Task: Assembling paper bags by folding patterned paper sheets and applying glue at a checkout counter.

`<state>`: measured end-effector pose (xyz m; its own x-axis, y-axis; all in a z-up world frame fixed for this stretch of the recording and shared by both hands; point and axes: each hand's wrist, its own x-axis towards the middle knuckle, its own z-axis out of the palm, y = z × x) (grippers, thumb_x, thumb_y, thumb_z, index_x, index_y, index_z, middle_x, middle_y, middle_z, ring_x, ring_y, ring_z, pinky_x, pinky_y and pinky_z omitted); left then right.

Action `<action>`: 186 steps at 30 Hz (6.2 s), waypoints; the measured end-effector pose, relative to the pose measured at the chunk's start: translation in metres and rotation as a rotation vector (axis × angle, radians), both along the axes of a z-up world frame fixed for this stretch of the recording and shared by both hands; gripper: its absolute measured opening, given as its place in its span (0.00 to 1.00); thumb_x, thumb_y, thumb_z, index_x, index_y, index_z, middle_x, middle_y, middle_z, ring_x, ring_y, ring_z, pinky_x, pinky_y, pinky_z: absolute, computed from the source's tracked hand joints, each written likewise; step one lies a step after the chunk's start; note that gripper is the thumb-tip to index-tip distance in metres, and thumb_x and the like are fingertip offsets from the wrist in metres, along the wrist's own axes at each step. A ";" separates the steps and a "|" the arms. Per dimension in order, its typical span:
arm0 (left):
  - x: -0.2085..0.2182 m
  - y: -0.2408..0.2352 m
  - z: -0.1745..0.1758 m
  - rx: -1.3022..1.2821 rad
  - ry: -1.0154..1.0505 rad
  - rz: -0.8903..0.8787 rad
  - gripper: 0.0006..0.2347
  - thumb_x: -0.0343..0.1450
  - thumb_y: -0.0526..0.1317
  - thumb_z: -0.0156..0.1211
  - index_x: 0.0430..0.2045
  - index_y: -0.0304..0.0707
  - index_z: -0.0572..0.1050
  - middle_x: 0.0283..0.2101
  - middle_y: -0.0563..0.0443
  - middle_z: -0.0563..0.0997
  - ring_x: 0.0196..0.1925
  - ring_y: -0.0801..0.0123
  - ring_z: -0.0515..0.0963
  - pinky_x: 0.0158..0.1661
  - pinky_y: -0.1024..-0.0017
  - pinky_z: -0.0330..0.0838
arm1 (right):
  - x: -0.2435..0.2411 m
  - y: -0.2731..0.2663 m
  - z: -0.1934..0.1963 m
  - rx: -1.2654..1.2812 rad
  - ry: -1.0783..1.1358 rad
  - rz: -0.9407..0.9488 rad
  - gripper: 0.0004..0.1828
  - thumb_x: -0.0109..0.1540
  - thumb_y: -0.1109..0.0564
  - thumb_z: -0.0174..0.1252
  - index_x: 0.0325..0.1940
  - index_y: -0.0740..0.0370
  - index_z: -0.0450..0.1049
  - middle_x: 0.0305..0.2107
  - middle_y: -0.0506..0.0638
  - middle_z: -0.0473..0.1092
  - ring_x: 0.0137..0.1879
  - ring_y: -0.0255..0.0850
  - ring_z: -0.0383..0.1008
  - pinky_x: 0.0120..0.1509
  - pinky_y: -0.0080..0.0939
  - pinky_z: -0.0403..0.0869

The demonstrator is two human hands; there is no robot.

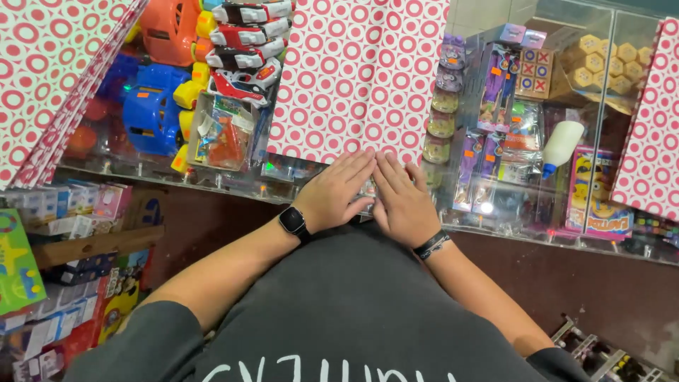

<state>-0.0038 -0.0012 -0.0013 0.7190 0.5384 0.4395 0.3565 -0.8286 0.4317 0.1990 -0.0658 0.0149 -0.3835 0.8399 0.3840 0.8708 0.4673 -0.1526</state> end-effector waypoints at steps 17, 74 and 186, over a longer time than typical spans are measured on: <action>-0.044 -0.007 -0.020 0.118 0.088 0.049 0.32 0.74 0.56 0.55 0.66 0.26 0.63 0.70 0.33 0.65 0.74 0.47 0.62 0.73 0.53 0.48 | -0.058 -0.016 -0.012 0.016 -0.091 -0.264 0.35 0.63 0.56 0.43 0.77 0.54 0.62 0.75 0.48 0.57 0.80 0.47 0.52 0.78 0.55 0.45; -0.157 -0.035 0.035 -1.540 -0.183 0.315 0.26 0.76 0.60 0.45 0.49 0.36 0.79 0.47 0.38 0.85 0.39 0.60 0.87 0.36 0.74 0.82 | -0.055 -0.116 -0.004 -0.420 1.560 -0.913 0.12 0.63 0.56 0.67 0.38 0.70 0.75 0.28 0.63 0.76 0.25 0.43 0.79 0.22 0.37 0.77; 0.558 -0.085 0.011 0.221 0.219 -0.575 0.31 0.77 0.58 0.51 0.72 0.42 0.59 0.74 0.44 0.62 0.76 0.52 0.58 0.72 0.49 0.48 | 0.511 -0.201 -0.019 0.176 0.032 -0.621 0.29 0.66 0.51 0.54 0.72 0.59 0.68 0.71 0.56 0.62 0.78 0.49 0.57 0.75 0.55 0.52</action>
<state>0.5540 -0.0860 0.0102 0.9509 -0.0454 0.3062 -0.1099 -0.9743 0.1966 0.7099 -0.2670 -0.0041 0.1680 0.8249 0.5397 0.9834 -0.1019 -0.1504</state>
